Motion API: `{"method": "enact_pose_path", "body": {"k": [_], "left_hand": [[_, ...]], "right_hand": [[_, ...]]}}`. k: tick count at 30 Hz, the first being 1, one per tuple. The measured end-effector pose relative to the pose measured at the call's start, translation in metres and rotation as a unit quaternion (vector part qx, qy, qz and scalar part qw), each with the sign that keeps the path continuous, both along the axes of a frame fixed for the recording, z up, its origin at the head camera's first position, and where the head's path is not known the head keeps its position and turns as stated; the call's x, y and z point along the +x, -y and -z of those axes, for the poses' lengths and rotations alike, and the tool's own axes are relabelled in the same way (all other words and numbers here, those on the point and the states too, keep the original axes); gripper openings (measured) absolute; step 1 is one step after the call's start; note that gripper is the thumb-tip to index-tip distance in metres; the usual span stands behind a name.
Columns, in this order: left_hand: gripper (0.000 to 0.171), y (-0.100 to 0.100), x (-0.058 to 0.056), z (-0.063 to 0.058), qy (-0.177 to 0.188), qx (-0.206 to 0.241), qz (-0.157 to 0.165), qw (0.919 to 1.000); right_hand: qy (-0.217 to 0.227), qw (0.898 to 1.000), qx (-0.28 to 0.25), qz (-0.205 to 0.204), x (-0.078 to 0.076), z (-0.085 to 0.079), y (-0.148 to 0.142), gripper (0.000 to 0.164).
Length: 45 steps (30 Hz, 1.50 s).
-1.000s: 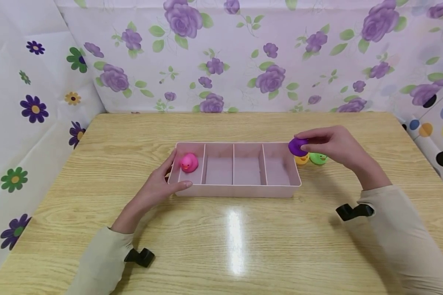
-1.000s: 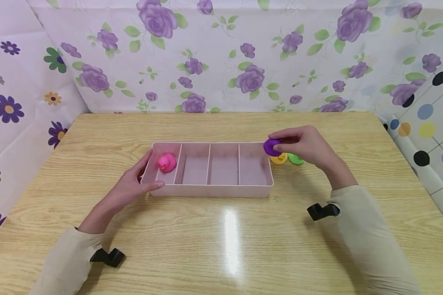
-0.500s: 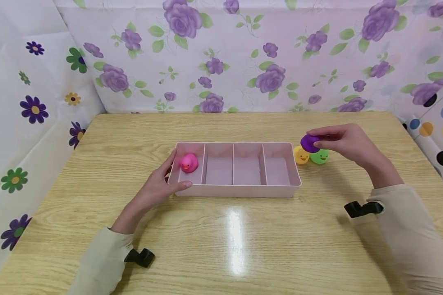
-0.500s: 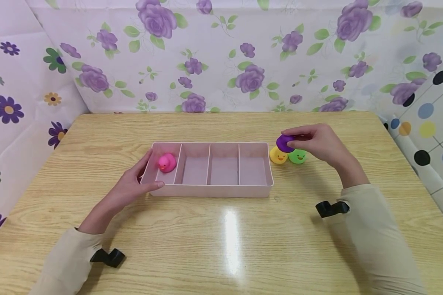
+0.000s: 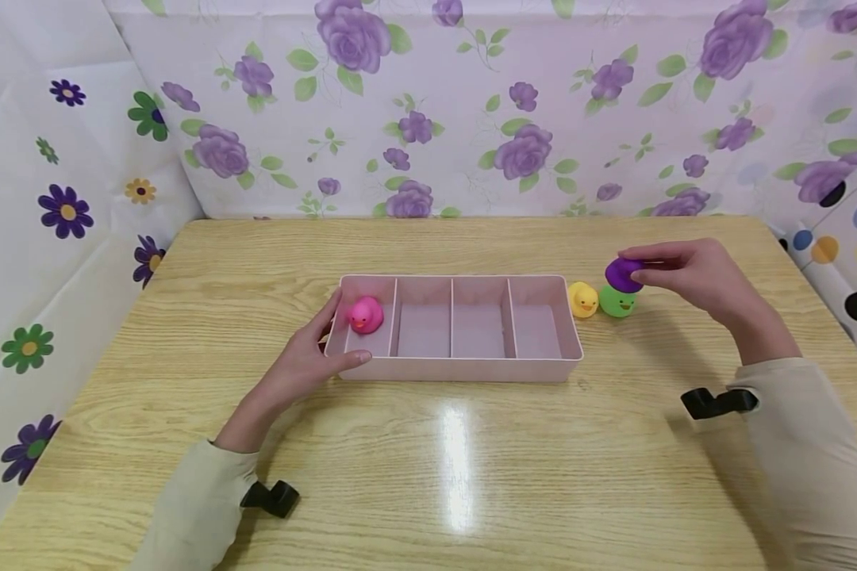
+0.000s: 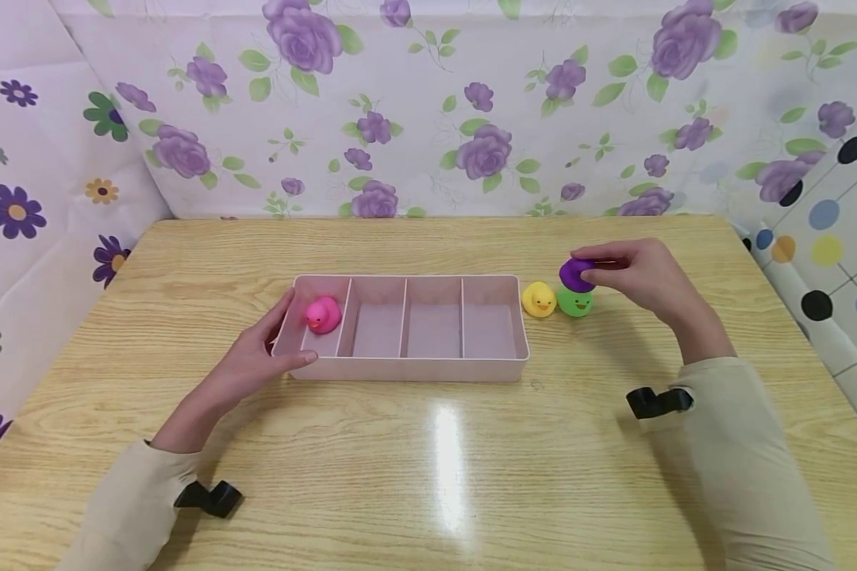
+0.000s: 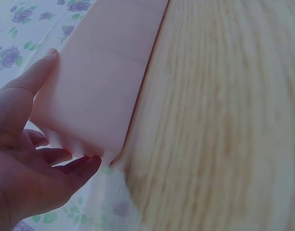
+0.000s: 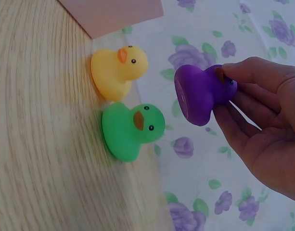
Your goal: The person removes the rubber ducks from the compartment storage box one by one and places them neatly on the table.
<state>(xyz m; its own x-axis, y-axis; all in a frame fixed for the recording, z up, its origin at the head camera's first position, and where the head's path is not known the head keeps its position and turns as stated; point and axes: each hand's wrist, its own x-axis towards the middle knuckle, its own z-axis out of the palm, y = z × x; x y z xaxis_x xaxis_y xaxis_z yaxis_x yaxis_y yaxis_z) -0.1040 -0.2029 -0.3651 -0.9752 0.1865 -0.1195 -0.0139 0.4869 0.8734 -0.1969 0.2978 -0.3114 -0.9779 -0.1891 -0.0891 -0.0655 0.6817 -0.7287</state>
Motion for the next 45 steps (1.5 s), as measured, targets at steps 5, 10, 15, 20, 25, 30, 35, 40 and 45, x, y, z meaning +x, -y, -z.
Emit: {"method": "enact_pose_path", "body": {"k": [5,10,15,20,25,30,35,40,45], "left_hand": [[0.104,0.0,0.001,0.0,0.0,0.0,0.0,1.0],[0.104,0.0,0.002,0.001,0.0,-0.005,-0.001,1.0],[0.104,0.0,0.002,0.001,-0.002,-0.003,0.0,1.0],[0.103,0.0,0.002,0.001,-0.004,-0.006,0.0,1.0],[0.103,0.0,0.002,0.001,-0.005,-0.009,-0.001,1.0],[0.103,0.001,0.001,0.002,-0.006,-0.01,0.0,0.9999],[0.104,0.001,0.001,0.001,-0.009,-0.018,0.002,0.9998],[0.103,0.001,0.0,0.002,-0.009,-0.018,0.0,0.9998],[0.103,0.001,0.0,0.001,-0.008,-0.012,0.002,0.9999]], "right_hand": [[0.007,1.0,-0.006,0.012,-0.001,0.004,-0.008,0.053],[0.007,1.0,-0.008,0.015,0.0,0.009,-0.015,0.053],[-0.004,1.0,-0.001,0.012,0.005,0.013,-0.026,0.053],[-0.003,1.0,0.011,0.014,0.005,0.017,-0.035,0.053],[-0.005,1.0,0.012,0.015,0.004,0.024,-0.041,0.048],[-0.001,1.0,0.014,0.02,0.003,0.03,-0.047,0.045],[0.016,0.999,0.019,0.028,0.001,0.037,-0.05,0.044],[0.036,0.999,0.026,0.022,0.0,0.043,-0.054,0.047],[0.053,0.998,0.036,0.014,0.0,0.047,-0.057,0.056]]}}
